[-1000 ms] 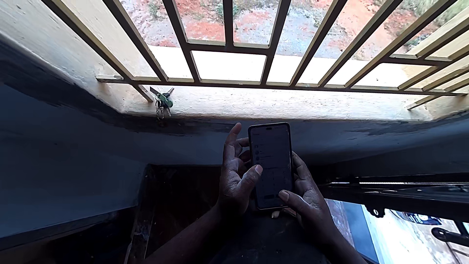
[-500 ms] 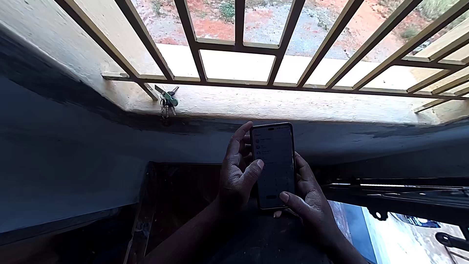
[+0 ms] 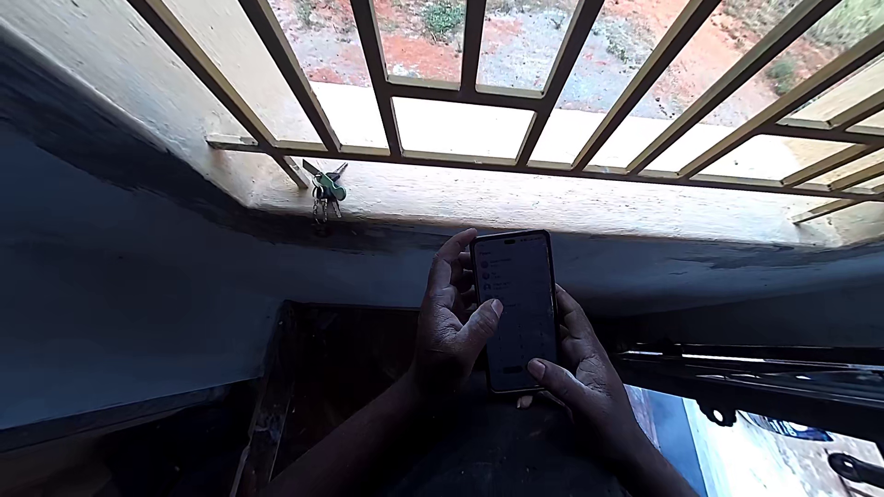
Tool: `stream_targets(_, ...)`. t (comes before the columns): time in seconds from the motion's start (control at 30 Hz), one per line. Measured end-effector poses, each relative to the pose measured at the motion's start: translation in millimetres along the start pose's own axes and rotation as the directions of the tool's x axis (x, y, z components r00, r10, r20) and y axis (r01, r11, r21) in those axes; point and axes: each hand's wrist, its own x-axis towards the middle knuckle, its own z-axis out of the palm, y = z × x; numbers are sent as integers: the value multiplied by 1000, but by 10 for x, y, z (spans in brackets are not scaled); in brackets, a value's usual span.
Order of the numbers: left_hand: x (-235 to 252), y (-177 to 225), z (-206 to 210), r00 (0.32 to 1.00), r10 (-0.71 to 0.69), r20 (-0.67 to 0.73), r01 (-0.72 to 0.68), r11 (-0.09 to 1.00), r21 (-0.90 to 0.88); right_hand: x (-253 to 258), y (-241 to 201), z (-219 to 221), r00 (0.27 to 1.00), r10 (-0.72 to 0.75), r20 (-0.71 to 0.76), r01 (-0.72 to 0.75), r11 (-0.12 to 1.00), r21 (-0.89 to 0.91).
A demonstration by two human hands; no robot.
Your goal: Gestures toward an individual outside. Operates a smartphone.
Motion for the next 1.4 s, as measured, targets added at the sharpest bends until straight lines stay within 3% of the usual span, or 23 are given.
stream_targets(0.37, 99, 61, 3, 991, 4, -137, 11, 994, 110, 44, -28, -22, 1000, 9, 25, -9, 1000, -26)
stream_targets(0.67, 55, -34, -33, 999, -20, 45, 20, 1000, -6, 53, -12, -54, 1000, 12, -4, -11, 999, 48)
stream_targets(0.9, 50, -40, 21, 998, -59, 2, 58, 991, 122, 33, 12, -56, 1000, 7, -20, -6, 999, 32)
stream_targets(1.4, 40, -60, 15, 996, -87, 26, 85, 993, 79, 17, 24, -64, 998, 51, -41, -47, 996, 72)
